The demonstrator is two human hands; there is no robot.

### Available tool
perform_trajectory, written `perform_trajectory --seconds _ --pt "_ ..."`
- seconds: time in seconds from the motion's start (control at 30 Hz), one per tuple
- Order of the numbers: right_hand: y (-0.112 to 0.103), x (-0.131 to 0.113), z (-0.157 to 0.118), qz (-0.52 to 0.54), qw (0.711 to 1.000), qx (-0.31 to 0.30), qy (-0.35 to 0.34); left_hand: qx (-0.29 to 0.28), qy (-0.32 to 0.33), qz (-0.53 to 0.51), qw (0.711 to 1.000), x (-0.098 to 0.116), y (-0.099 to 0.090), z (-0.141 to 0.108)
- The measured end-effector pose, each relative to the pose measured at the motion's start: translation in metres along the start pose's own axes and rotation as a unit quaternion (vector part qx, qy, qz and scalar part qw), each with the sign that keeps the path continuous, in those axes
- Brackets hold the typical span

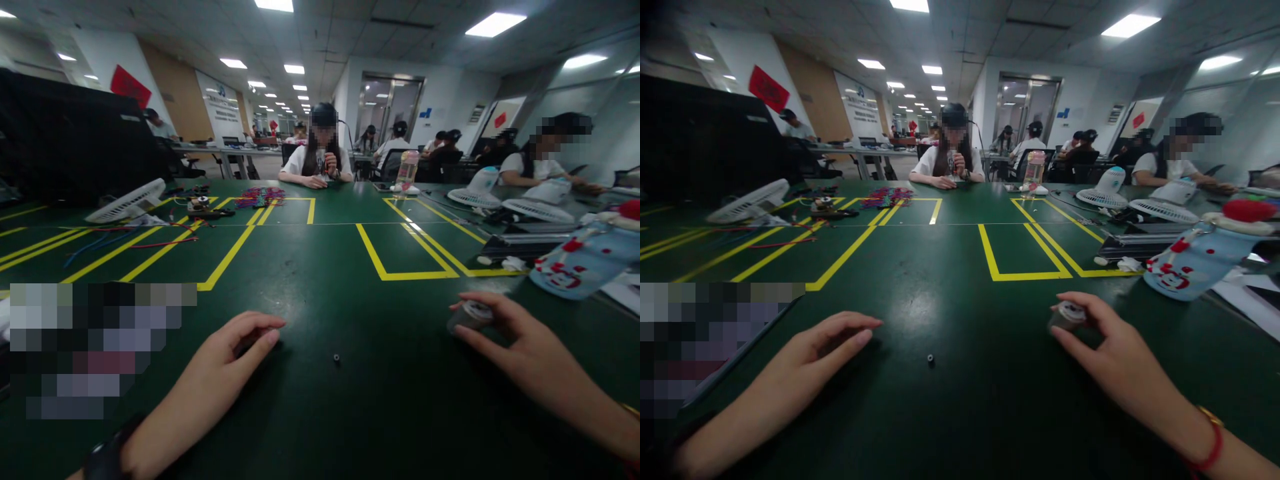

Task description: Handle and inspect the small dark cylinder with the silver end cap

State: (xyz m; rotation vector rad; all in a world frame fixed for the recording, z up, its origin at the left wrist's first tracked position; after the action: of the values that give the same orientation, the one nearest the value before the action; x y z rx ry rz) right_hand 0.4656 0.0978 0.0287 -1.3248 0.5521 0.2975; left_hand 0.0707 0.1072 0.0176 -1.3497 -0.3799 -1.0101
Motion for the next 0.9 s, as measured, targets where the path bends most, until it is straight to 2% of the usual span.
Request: perform_trajectory --seconds 0.07,0.1,0.17,0.2,0.27,0.3,0.33,0.37,0.4,0.5,0.57,0.63,0.67,0.73,0.83,0.9 --pt "-0.019 0.044 0.006 -0.042 0.997 0.035 0.047 0.013 -0.014 0.003 1.0 -0.006 -0.002 -0.003" --pt "-0.026 0.058 0.007 -0.058 0.996 0.044 0.059 0.016 -0.012 0.008 1.0 -0.005 -0.001 -0.003" --pt "-0.036 0.067 0.007 -0.09 0.992 0.062 0.055 0.017 -0.007 0.018 1.0 0.0 0.001 -0.002" --pt "-0.041 0.059 0.004 -0.109 0.989 0.09 0.037 0.018 -0.007 0.022 1.0 0.003 0.001 -0.001" --pt "-0.048 0.02 -0.008 -0.141 0.976 0.163 -0.038 0.021 -0.01 0.029 0.999 0.006 0.001 -0.001" --pt "-0.045 -0.008 -0.016 -0.143 0.968 0.186 -0.092 0.023 -0.009 0.032 0.999 0.007 0.001 -0.001" --pt "-0.035 -0.038 -0.025 -0.135 0.963 0.179 -0.149 0.024 -0.006 0.034 0.999 0.008 0.0 0.0" --pt "-0.018 -0.069 -0.033 -0.119 0.962 0.141 -0.2 0.025 -0.002 0.035 0.999 0.008 0.0 0.0" --pt "0.005 -0.097 -0.039 -0.097 0.964 0.073 -0.237 0.026 0.002 0.035 0.999 0.007 -0.001 0.0" --pt "0.076 -0.163 -0.055 -0.035 0.953 -0.124 -0.275 0.025 0.011 0.037 0.999 0.003 -0.001 -0.001" --pt "0.105 -0.19 -0.06 -0.007 0.941 -0.184 -0.284 0.022 0.018 0.041 0.999 0.003 -0.002 -0.001" --pt "0.112 -0.197 -0.058 0.006 0.936 -0.206 -0.285 0.018 0.026 0.042 0.999 0.005 -0.002 -0.001" --pt "0.107 -0.193 -0.055 0.011 0.938 -0.204 -0.278 0.016 0.029 0.04 0.999 0.005 -0.001 0.0" --pt "0.078 -0.171 -0.043 0.01 0.951 -0.171 -0.259 0.015 0.029 0.033 0.999 0.006 0.0 0.0" --pt "0.011 -0.117 -0.02 -0.043 0.971 -0.055 -0.23 0.019 0.008 0.016 1.0 0.002 0.001 0.0" --pt "-0.037 -0.073 -0.002 -0.1 0.979 0.054 -0.168 0.02 -0.011 0.003 1.0 -0.002 0.003 -0.001"
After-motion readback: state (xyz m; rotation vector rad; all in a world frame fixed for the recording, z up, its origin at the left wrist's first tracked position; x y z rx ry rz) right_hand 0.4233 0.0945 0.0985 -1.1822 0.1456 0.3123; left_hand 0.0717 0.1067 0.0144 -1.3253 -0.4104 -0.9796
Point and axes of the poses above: each hand's wrist, its own z-axis towards the middle knuckle, its own y-axis out of the palm, x = y × z, the point moved 10 cm from there along z, towards the middle knuckle, and after that the axes turned 13 degrees about y, right-handed, at the moved point
